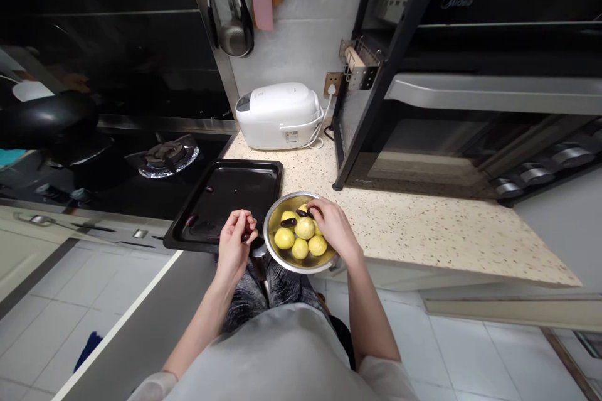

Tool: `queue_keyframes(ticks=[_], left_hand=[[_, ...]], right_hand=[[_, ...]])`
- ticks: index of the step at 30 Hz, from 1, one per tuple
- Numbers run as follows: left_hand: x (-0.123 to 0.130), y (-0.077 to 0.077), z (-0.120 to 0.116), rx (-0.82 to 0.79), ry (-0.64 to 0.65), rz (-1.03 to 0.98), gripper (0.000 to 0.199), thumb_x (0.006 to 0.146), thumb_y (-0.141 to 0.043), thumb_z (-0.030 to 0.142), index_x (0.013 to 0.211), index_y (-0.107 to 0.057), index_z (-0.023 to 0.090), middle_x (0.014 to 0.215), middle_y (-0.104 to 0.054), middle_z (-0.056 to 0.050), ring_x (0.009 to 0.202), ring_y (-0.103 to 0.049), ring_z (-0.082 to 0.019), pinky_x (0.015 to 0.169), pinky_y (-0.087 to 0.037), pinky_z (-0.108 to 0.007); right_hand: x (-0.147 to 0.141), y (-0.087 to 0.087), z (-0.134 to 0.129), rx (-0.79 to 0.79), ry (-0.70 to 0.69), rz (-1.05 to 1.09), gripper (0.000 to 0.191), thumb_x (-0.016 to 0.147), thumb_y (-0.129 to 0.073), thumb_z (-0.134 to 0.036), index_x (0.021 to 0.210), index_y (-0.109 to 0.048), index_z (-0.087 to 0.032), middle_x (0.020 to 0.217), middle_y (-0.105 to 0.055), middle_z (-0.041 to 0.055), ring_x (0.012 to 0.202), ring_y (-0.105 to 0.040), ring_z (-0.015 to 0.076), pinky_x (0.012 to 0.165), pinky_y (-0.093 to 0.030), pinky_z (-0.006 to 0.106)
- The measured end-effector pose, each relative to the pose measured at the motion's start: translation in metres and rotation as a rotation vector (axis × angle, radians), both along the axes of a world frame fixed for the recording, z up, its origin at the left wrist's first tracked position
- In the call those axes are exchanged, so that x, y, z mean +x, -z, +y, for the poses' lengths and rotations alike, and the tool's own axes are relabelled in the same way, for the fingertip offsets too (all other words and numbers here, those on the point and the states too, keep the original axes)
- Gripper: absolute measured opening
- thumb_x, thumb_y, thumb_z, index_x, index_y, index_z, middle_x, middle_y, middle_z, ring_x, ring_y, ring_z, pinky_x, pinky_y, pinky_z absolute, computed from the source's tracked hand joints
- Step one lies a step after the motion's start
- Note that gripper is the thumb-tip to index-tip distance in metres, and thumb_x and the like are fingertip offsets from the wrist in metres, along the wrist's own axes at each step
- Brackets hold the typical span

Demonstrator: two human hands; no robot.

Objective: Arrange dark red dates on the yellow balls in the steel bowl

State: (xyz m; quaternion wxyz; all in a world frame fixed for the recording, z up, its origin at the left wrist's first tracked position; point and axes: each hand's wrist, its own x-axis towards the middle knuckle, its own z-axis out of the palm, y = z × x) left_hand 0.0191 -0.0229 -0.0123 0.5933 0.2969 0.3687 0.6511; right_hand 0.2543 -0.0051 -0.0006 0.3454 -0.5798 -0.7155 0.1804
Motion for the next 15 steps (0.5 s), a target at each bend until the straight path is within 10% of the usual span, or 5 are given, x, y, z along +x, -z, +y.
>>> queue_keyframes(ticks=[15], left_hand=[[0.0008,0.0004,-0.0007,-0.012,-0.002,-0.007,0.040,0.074,-0.089,0.048,0.086,-0.068,0.017,0.072,-0.058,0.001,0.062,-0.050,-0.006,0.047,-0.033,-0.012]], right_hand=[[-0.0002,0.0058,-0.0020,0.005,0.038,0.071,0.023,0.097,-0.050,-0.023,0.099,-0.073,-0.021,0.105,-0.077,0.0075,0.096,-0.071,0.0228,0.090,-0.053,0.037]])
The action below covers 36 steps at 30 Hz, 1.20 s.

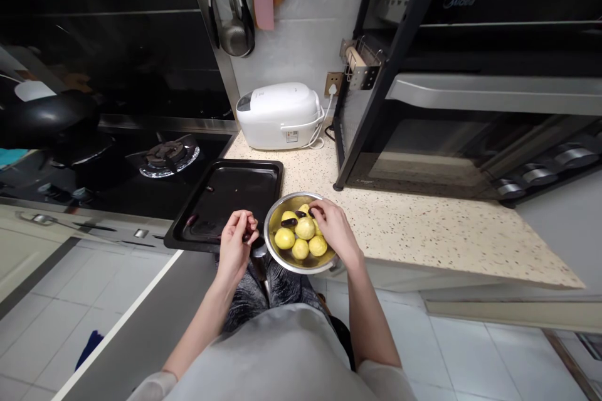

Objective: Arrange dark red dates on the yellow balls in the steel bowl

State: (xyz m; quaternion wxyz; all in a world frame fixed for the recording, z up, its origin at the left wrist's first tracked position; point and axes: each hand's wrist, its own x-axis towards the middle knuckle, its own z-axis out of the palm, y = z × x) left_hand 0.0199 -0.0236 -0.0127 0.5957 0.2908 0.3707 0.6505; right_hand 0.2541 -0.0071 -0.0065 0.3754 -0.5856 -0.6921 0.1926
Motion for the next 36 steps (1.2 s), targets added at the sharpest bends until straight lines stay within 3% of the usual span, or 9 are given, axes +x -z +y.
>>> queue_keyframes(ticks=[5,13,19,36], left_hand=[[0.0000,-0.0005,0.0000,0.000,0.005,0.003,0.040,0.074,-0.089,0.048,0.086,-0.068,0.017,0.072,-0.058,0.001,0.061,-0.050,-0.006,0.047,-0.033,-0.012],[0.0019,-0.0003,-0.0008,-0.004,0.015,-0.006,0.041,0.073,-0.090,0.049,0.086,-0.067,0.016,0.072,-0.058,0.001,0.062,-0.050,-0.006,0.047,-0.034,-0.012],[0.0019,-0.0018,-0.0012,-0.013,0.013,-0.020,0.042,0.071,-0.091,0.048,0.085,-0.068,0.016,0.071,-0.058,0.001,0.061,-0.049,-0.006,0.046,-0.033,-0.012],[0.0043,-0.0022,-0.0046,-0.018,0.033,-0.018,0.040,0.074,-0.090,0.048,0.087,-0.067,0.016,0.072,-0.058,0.001,0.062,-0.048,-0.006,0.047,-0.033,-0.012]], right_hand=[[-0.0011,0.0005,-0.0022,-0.028,0.001,0.075,0.017,0.090,-0.059,-0.023,0.100,-0.073,-0.020,0.094,-0.075,0.0057,0.079,-0.067,0.0200,0.078,-0.054,0.034],[-0.0025,-0.0077,-0.0074,-0.083,0.029,-0.019,0.017,0.092,-0.058,-0.024,0.100,-0.073,-0.022,0.098,-0.079,0.0060,0.089,-0.072,0.0231,0.084,-0.053,0.035],[-0.0025,-0.0049,-0.0074,-0.040,0.066,-0.020,0.025,0.098,-0.050,-0.026,0.101,-0.074,-0.022,0.107,-0.079,0.0069,0.096,-0.073,0.0253,0.090,-0.052,0.036],[0.0001,0.0005,-0.0051,0.007,0.076,0.002,0.022,0.098,-0.050,-0.027,0.099,-0.071,-0.020,0.104,-0.077,0.0082,0.095,-0.071,0.0257,0.088,-0.053,0.040]])
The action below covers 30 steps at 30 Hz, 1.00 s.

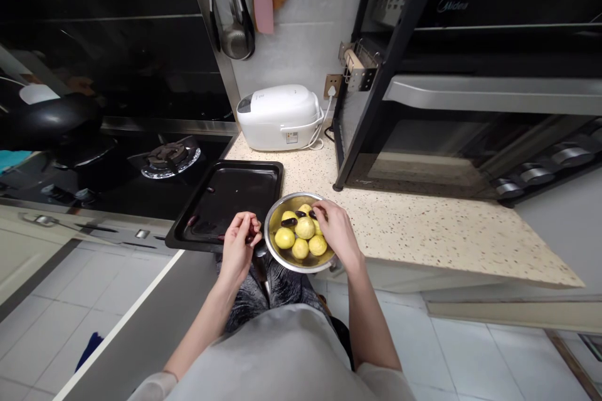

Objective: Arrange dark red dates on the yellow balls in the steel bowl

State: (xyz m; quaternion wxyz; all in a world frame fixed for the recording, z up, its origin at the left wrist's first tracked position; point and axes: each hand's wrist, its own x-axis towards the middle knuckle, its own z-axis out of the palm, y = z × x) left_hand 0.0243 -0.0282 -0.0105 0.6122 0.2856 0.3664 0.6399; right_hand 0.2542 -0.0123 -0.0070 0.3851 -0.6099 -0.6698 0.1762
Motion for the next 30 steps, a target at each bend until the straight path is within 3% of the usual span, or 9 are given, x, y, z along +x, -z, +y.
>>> queue_keyframes(ticks=[4,6,9,11,14,20,30], left_hand=[[0.002,-0.002,-0.002,-0.006,0.004,0.004,0.040,0.074,-0.089,0.048,0.086,-0.066,0.017,0.073,-0.057,0.002,0.062,-0.049,-0.006,0.048,-0.033,-0.012],[0.003,-0.003,-0.003,-0.009,0.011,0.004,0.041,0.075,-0.089,0.048,0.085,-0.066,0.017,0.072,-0.058,0.001,0.061,-0.049,-0.006,0.048,-0.033,-0.012],[0.007,-0.005,-0.006,-0.005,0.029,-0.002,0.041,0.075,-0.089,0.049,0.085,-0.066,0.016,0.072,-0.058,0.001,0.061,-0.048,-0.006,0.048,-0.033,-0.013],[0.009,-0.006,-0.008,0.003,0.043,-0.008,0.041,0.076,-0.088,0.049,0.085,-0.065,0.017,0.072,-0.057,0.002,0.060,-0.048,-0.006,0.048,-0.033,-0.013],[0.012,-0.007,-0.012,0.003,0.064,-0.003,0.040,0.078,-0.087,0.049,0.086,-0.065,0.017,0.073,-0.056,0.002,0.058,-0.046,-0.006,0.048,-0.033,-0.014],[0.012,-0.008,-0.021,0.009,0.051,0.051,0.039,0.079,-0.084,0.051,0.086,-0.066,0.017,0.077,-0.058,0.001,0.068,-0.052,-0.009,0.062,-0.043,-0.017],[0.019,-0.013,-0.032,0.029,0.126,0.127,0.029,0.092,-0.069,0.048,0.092,-0.070,0.018,0.084,-0.060,-0.002,0.079,-0.055,-0.013,0.075,-0.047,-0.022]], right_hand=[[-0.005,-0.010,-0.007,0.138,0.054,0.009,0.018,0.099,-0.052,-0.025,0.102,-0.069,-0.021,0.105,-0.075,0.0093,0.098,-0.070,0.0268,0.088,-0.054,0.042],[-0.013,-0.017,-0.016,0.240,0.015,-0.002,0.015,0.100,-0.054,-0.023,0.103,-0.069,-0.021,0.104,-0.073,0.0086,0.100,-0.069,0.0263,0.088,-0.054,0.042],[-0.033,-0.026,-0.033,0.349,-0.188,-0.064,0.011,0.100,-0.058,-0.020,0.104,-0.068,-0.022,0.099,-0.072,0.0067,0.098,-0.067,0.0246,0.086,-0.054,0.041],[-0.049,-0.029,-0.042,0.341,-0.341,-0.119,0.012,0.100,-0.060,-0.018,0.109,-0.068,-0.021,0.101,-0.072,0.0066,0.099,-0.065,0.0242,0.087,-0.054,0.041],[-0.070,-0.026,-0.051,0.308,-0.433,-0.169,0.017,0.100,-0.063,-0.019,0.115,-0.068,-0.021,0.107,-0.070,0.0079,0.102,-0.063,0.0246,0.089,-0.055,0.042],[-0.088,-0.018,-0.056,0.306,-0.430,-0.167,0.016,0.100,-0.061,-0.019,0.113,-0.070,-0.020,0.105,-0.071,0.0085,0.100,-0.062,0.0246,0.086,-0.056,0.041],[-0.084,-0.019,-0.066,0.319,-0.359,-0.001,0.006,0.096,-0.066,-0.019,0.099,-0.067,-0.024,0.101,-0.074,0.0062,0.101,-0.068,0.0240,0.089,-0.057,0.041]])
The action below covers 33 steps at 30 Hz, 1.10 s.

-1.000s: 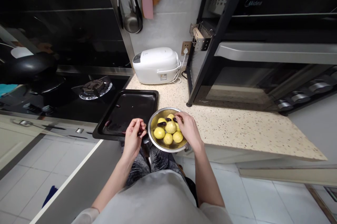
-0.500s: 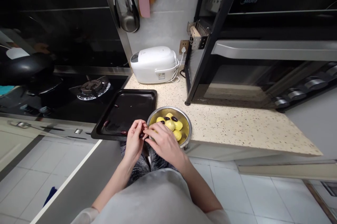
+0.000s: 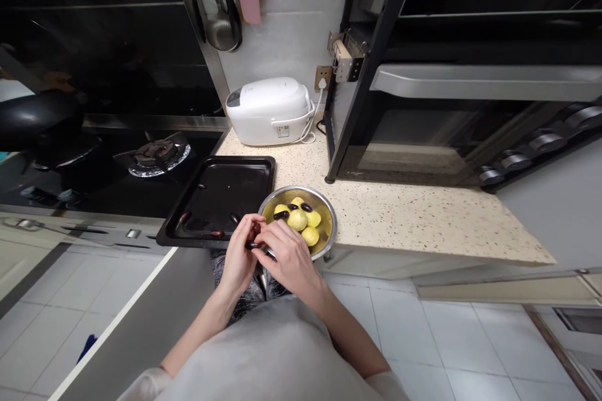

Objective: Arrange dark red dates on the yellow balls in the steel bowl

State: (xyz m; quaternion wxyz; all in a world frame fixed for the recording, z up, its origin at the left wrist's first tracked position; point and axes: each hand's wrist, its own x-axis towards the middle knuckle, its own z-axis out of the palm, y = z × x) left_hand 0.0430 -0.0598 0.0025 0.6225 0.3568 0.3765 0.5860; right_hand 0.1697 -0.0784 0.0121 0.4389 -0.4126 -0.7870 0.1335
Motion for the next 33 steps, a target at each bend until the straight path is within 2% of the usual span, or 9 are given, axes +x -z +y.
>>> queue_keyframes(ticks=[3,7,11,16,20,23,26,30,33], left_hand=[[-0.001,0.001,0.002,0.002,0.013,-0.064,0.020,0.089,-0.067,0.037,0.096,-0.070,0.019,0.087,-0.059,-0.003,0.082,-0.055,-0.014,0.072,-0.046,-0.021],[-0.005,0.001,0.007,0.015,0.021,-0.135,0.024,0.077,-0.066,0.023,0.101,-0.067,0.020,0.091,-0.059,-0.003,0.081,-0.053,-0.014,0.064,-0.042,-0.020],[-0.004,-0.001,0.008,0.006,0.023,-0.115,0.032,0.074,-0.065,0.017,0.106,-0.063,0.022,0.093,-0.061,-0.001,0.080,-0.055,-0.012,0.063,-0.044,-0.020],[-0.002,-0.002,0.007,0.044,0.029,-0.043,0.034,0.080,-0.073,0.023,0.111,-0.059,0.022,0.101,-0.064,-0.004,0.084,-0.062,-0.014,0.066,-0.050,-0.022],[-0.003,0.000,0.007,0.093,0.019,0.033,0.042,0.081,-0.081,0.028,0.116,-0.058,0.023,0.113,-0.063,-0.006,0.097,-0.070,-0.018,0.079,-0.058,-0.027],[-0.005,0.001,0.007,0.108,0.010,0.060,0.045,0.080,-0.085,0.028,0.115,-0.058,0.024,0.115,-0.061,-0.006,0.107,-0.072,-0.022,0.092,-0.059,-0.033],[-0.005,0.000,0.008,0.101,0.030,0.070,0.043,0.078,-0.088,0.026,0.111,-0.059,0.022,0.111,-0.063,-0.005,0.111,-0.072,-0.023,0.100,-0.058,-0.035],[-0.005,-0.003,0.007,0.105,0.103,0.073,0.038,0.080,-0.087,0.027,0.107,-0.062,0.021,0.106,-0.067,-0.005,0.107,-0.074,-0.022,0.097,-0.059,-0.033],[-0.004,-0.002,0.004,0.131,0.132,0.114,0.032,0.082,-0.085,0.025,0.106,-0.065,0.020,0.108,-0.071,-0.007,0.106,-0.073,-0.020,0.095,-0.058,-0.031]], right_hand=[[0.018,0.001,0.000,-0.024,0.051,0.118,0.007,0.096,-0.065,-0.019,0.101,-0.066,-0.024,0.098,-0.076,0.0045,0.094,-0.071,0.0214,0.083,-0.058,0.037],[0.057,0.005,0.001,-0.119,0.296,0.183,0.010,0.095,-0.065,-0.023,0.104,-0.066,-0.023,0.098,-0.076,0.0048,0.072,-0.067,0.0179,0.064,-0.057,0.032],[0.083,0.011,0.002,-0.139,0.483,0.085,0.010,0.094,-0.059,-0.022,0.101,-0.066,-0.022,0.096,-0.073,0.0065,0.084,-0.068,0.0229,0.072,-0.055,0.036],[0.084,0.020,0.006,-0.161,0.470,-0.006,0.019,0.095,-0.052,-0.018,0.104,-0.067,-0.024,0.103,-0.073,0.0083,0.102,-0.067,0.0283,0.088,-0.054,0.044],[0.079,0.028,0.010,-0.209,0.440,-0.037,0.022,0.093,-0.055,-0.019,0.112,-0.066,-0.023,0.105,-0.073,0.0087,0.099,-0.067,0.0292,0.089,-0.054,0.046],[0.079,0.030,0.012,-0.219,0.438,-0.055,0.016,0.093,-0.056,-0.021,0.106,-0.065,-0.023,0.104,-0.073,0.0089,0.100,-0.067,0.0301,0.089,-0.055,0.048],[0.080,0.028,0.013,-0.212,0.420,-0.033,0.015,0.094,-0.057,-0.022,0.106,-0.065,-0.024,0.105,-0.074,0.0090,0.102,-0.067,0.0301,0.089,-0.055,0.047],[0.080,0.018,0.009,-0.139,0.420,0.032,0.014,0.097,-0.057,-0.023,0.107,-0.067,-0.023,0.105,-0.074,0.0092,0.102,-0.068,0.0283,0.090,-0.055,0.045],[0.073,0.008,0.004,-0.079,0.349,0.080,0.013,0.100,-0.057,-0.022,0.104,-0.069,-0.024,0.101,-0.075,0.0081,0.101,-0.069,0.0265,0.090,-0.056,0.044]])
